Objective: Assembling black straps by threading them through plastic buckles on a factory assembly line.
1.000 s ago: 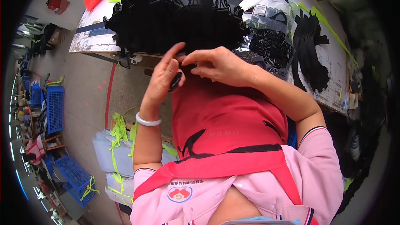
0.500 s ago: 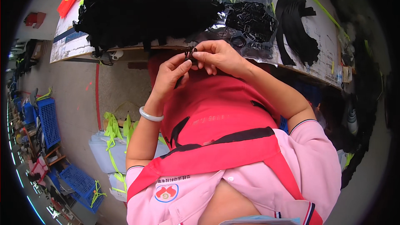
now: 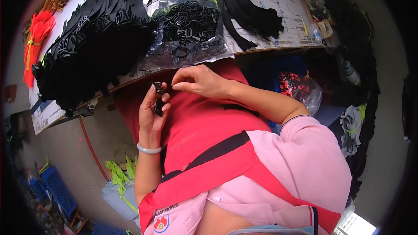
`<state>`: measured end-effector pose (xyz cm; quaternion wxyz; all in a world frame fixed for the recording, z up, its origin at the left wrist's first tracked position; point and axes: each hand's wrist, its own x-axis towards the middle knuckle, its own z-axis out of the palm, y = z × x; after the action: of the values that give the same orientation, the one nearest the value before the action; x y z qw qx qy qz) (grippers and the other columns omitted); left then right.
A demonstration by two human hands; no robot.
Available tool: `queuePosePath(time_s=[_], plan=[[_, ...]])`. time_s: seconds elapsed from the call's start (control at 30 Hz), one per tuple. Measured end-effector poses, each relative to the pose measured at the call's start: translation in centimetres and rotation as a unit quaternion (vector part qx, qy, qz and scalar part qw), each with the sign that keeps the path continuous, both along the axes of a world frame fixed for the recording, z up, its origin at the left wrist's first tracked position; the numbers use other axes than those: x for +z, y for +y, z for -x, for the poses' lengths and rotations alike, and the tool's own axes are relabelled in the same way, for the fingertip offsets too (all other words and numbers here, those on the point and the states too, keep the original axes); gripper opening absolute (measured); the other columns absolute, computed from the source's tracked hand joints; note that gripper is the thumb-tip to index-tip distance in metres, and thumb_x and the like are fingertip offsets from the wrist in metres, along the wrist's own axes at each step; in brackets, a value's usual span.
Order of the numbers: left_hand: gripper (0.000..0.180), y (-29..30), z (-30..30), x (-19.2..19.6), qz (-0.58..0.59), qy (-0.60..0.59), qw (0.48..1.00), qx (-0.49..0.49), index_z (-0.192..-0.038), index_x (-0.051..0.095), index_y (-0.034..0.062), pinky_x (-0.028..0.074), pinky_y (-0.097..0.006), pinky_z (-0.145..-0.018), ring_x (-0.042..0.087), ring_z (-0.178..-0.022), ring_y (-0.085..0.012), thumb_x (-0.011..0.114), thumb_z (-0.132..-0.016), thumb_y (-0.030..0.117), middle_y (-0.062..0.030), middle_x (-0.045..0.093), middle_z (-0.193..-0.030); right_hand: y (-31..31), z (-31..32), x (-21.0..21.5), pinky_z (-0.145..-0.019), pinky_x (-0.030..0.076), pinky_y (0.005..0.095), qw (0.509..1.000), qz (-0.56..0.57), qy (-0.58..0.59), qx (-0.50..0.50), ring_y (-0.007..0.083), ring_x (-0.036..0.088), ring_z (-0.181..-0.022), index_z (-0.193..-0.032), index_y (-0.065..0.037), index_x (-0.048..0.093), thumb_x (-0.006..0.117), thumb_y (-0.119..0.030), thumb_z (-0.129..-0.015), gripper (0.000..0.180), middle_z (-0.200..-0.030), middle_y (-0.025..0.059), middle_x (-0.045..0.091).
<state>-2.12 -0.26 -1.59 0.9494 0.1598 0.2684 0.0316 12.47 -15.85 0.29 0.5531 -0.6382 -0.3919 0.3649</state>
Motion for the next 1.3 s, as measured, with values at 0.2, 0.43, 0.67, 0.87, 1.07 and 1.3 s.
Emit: queuePosePath(time_s=[0.2, 0.43, 0.67, 0.87, 1.07, 1.3], plan=[[0.024, 1.0, 1.4, -2.5, 0.048, -0.025, 0.997, -0.058, -0.115, 0.057, 0.007, 0.052, -0.027, -0.055, 0.056, -0.078, -0.0178, 0.055, -0.097, 0.022, -0.0083, 0.061, -0.101, -10.6, -10.2, 2.8, -0.07, 0.051, 0.0365, 0.849, 0.138, -0.406, -0.308, 0.0296, 0.064, -0.08, -0.092, -0.007, 0.067, 0.064, -0.015, -0.084, 0.011, -0.087, 0.011, 0.065], [0.028, 0.0, 1.2, -3.0, 0.004, -0.019, 0.997, -0.076, -0.121, 0.055, 0.0074, 0.042, -0.021, -0.052, 0.052, -0.073, -0.0129, 0.053, -0.099, 0.023, -0.0059, 0.059, -0.101, -18.0, -14.1, -0.6, -0.08, 0.048, 0.0388, 0.732, 0.315, -0.51, -0.322, 0.0279, 0.058, -0.094, -0.09, -0.011, 0.071, 0.067, -0.015, -0.08, 0.011, -0.093, 0.0071, 0.061], [0.029, -0.9, 0.4, -2.1, -0.15, 0.005, 0.98, -0.13, -0.112, 0.059, 0.0011, 0.041, -0.022, -0.053, 0.05, -0.069, -0.0104, 0.059, -0.096, 0.025, -0.0017, 0.055, -0.087, -14.1, -13.4, 0.7, -0.082, 0.045, 0.0365, 0.813, 0.068, -0.443, -0.371, 0.0271, 0.056, -0.094, -0.088, -0.008, 0.065, 0.068, -0.008, -0.079, 0.01, -0.098, 0.0069, 0.06], [0.028, -1.6, -0.1, -2.2, -0.153, 0.002, 0.977, -0.147, -0.108, 0.06, 0.0003, 0.041, -0.023, -0.052, 0.051, -0.066, -0.01, 0.059, -0.096, 0.025, -0.0012, 0.056, -0.083, -12.4, -13.6, -0.2, -0.064, 0.047, 0.0293, 0.859, 0.075, -0.338, -0.377, 0.0232, 0.061, -0.068, -0.09, -0.005, 0.058, 0.06, -0.016, -0.091, 0.011, -0.073, 0.0101, 0.06], [0.025, -2.0, -0.3, -1.6, -0.229, 0.009, 0.958, -0.171, -0.105, 0.064, 0.001, 0.041, -0.022, -0.05, 0.052, -0.065, -0.0086, 0.059, -0.096, 0.023, -0.0012, 0.059, -0.081, -10.8, -13.5, 0.5, -0.066, 0.047, 0.0276, 0.773, -0.011, -0.501, -0.389, 0.017, 0.058, -0.071, -0.091, -0.009, 0.065, 0.069, -0.017, -0.086, 0.01, -0.072, 0.0032, 0.061], [0.022, -3.6, -4.5, 3.1, -0.327, -0.033, 0.934, -0.137, -0.11, 0.065, 0.0023, 0.037, -0.018, -0.048, 0.05, -0.058, -0.0044, 0.058, -0.096, 0.018, -0.0017, 0.06, -0.074, -4.1, -1.4, 1.9, -0.056, 0.05, 0.0208, 0.969, -0.008, 0.133, -0.21, 0.0092, 0.062, -0.064, -0.095, -0.003, 0.059, 0.062, -0.015, -0.093, 0.013, -0.076, 0.0012, 0.062]])
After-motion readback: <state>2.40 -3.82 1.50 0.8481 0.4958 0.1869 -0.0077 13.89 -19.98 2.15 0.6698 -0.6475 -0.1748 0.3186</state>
